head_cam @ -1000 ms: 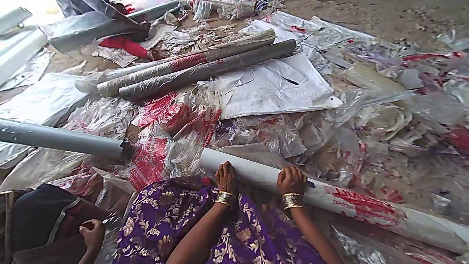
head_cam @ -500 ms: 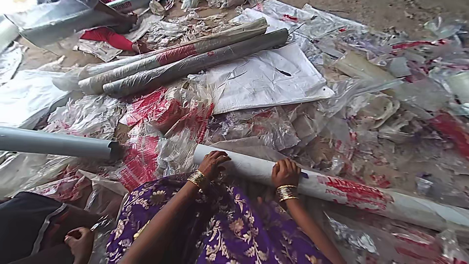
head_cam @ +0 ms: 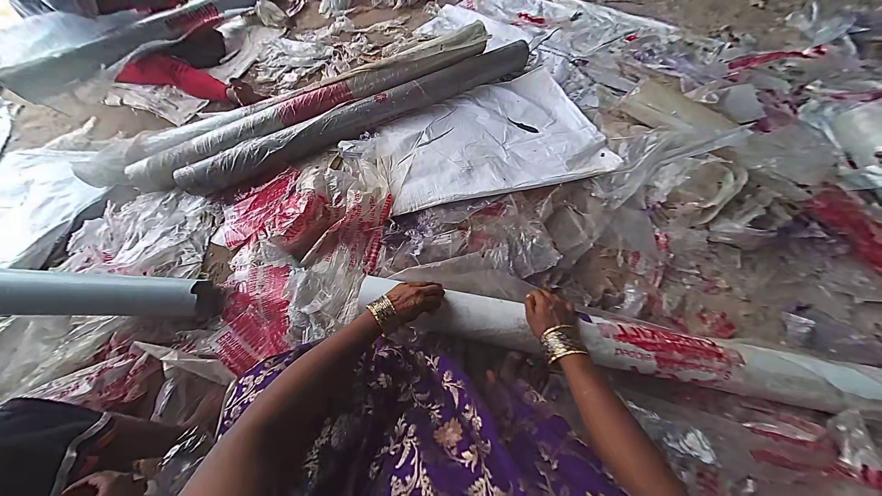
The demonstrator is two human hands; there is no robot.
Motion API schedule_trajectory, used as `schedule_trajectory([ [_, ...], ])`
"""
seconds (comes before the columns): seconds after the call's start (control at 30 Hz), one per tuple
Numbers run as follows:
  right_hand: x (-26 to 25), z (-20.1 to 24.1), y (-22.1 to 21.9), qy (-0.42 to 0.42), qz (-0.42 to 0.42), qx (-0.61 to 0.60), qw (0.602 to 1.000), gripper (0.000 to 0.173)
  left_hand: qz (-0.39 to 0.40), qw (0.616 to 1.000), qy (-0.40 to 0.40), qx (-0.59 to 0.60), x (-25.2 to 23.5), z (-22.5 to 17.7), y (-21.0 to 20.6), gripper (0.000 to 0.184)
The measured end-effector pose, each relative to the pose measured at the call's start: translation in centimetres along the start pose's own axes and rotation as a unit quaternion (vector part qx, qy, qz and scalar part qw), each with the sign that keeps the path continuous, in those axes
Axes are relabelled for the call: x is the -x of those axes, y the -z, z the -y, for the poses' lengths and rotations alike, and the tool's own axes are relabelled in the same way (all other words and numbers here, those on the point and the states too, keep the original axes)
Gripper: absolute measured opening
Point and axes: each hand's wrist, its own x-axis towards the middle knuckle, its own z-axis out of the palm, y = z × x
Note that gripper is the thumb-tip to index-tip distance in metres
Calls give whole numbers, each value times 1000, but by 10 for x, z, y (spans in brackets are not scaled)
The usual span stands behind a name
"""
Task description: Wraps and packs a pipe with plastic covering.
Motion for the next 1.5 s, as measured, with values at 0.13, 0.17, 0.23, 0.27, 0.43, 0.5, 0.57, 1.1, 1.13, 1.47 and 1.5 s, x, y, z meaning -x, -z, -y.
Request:
schedule_trajectory([
  [0.13, 4, 1, -2, 1, 2, 10, 1000, 44, -16, 999, 18, -47, -2, -7, -8, 21],
  [0.17, 5, 2, -3, -1, 4, 10, 1000, 44, -17, 998, 32, -52, -3, -10, -9, 23],
  [0.23, 7, 3, -2, -6, 1, 15, 1000, 44, -16, 996, 75, -46, -12, -16, -4, 26],
  [0.27, 8, 3, -4, -6, -3, 16, 1000, 44, -4, 994, 105, -35, -17, -19, 0, 28],
  [0.43, 17, 0, -15, 3, -47, 17, 999, 42, 73, 969, 235, 13, -51, -14, 21, 32],
  [0.5, 18, -1, -18, 5, -61, 15, 998, 41, 49, 959, 278, 19, -60, -1, 23, 31],
  [0.57, 20, -2, -22, 2, -69, 14, 998, 41, 41, 946, 322, 2, -69, 16, 24, 30],
  [1.1, 20, -9, -26, 31, -132, -9, 991, 37, -307, 865, 375, 132, -17, 29, 37, 26],
  [1.13, 20, -8, -24, 28, -123, -10, 992, 37, -313, 897, 297, 95, -5, 16, 33, 21],
  [1.47, 18, -6, -20, 20, -101, -3, 995, 37, -153, 970, -104, -156, 29, -9, -37, 18],
  [1.5, 18, -7, -20, 22, -103, -2, 994, 37, -154, 965, -125, -174, 26, -8, -37, 17],
])
